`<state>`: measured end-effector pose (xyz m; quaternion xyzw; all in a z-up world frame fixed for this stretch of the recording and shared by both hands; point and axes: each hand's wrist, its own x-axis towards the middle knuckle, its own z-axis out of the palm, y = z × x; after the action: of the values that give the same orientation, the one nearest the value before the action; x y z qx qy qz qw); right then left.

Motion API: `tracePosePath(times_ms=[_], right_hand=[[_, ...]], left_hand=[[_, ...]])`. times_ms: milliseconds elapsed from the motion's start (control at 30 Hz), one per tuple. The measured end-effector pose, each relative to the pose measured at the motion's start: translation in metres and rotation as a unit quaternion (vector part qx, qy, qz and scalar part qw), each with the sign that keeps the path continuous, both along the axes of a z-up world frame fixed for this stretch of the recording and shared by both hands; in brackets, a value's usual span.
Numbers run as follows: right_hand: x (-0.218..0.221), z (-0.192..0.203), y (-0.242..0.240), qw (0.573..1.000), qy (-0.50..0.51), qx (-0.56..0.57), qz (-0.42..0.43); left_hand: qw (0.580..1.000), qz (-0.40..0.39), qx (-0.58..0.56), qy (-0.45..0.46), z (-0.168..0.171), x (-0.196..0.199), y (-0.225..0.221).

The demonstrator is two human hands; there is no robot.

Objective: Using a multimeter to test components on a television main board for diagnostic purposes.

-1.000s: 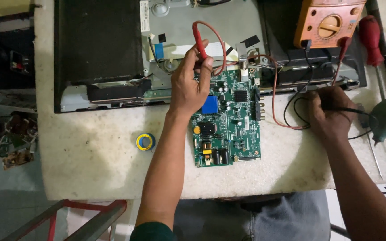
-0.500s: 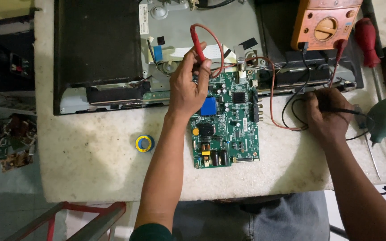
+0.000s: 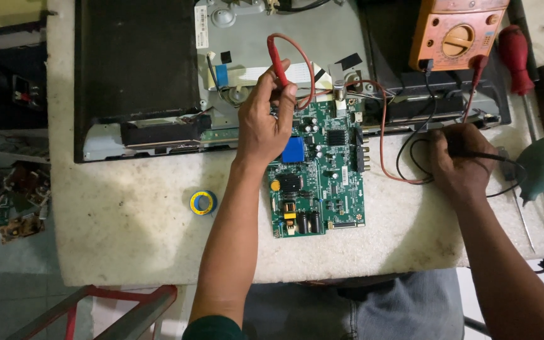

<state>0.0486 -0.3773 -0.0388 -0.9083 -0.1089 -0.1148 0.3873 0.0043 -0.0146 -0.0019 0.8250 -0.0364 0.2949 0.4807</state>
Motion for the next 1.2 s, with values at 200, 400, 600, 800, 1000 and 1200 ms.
tracePosePath(times_ms=[200,400,600,800,1000,1200], right_hand=[[0.003,-0.009,-0.005,1.000,-0.008,0.011,0.000],[-0.001,0.003,0.004,0.999,0.010,0.030,0.000],[0.001,-0.005,-0.003,1.000,-0.011,0.020,0.018],[0.002,-0.007,-0.004,1.000,-0.019,0.009,0.007],[0.003,-0.009,-0.008,1.000,-0.011,0.009,0.017],[0.005,-0.013,-0.009,1.000,-0.022,0.018,0.013]], left_hand=[[1.000,-0.005,-0.007,0.003,-0.002,0.000,0.000],[1.000,-0.006,-0.001,0.010,-0.001,0.000,0.000],[1.000,-0.006,0.006,-0.011,-0.002,-0.001,0.000],[1.000,0.007,0.010,-0.007,-0.003,-0.001,0.000],[1.000,-0.004,0.008,-0.013,-0.002,-0.001,-0.001],[1.000,-0.004,0.001,-0.014,-0.002,0.000,0.000]])
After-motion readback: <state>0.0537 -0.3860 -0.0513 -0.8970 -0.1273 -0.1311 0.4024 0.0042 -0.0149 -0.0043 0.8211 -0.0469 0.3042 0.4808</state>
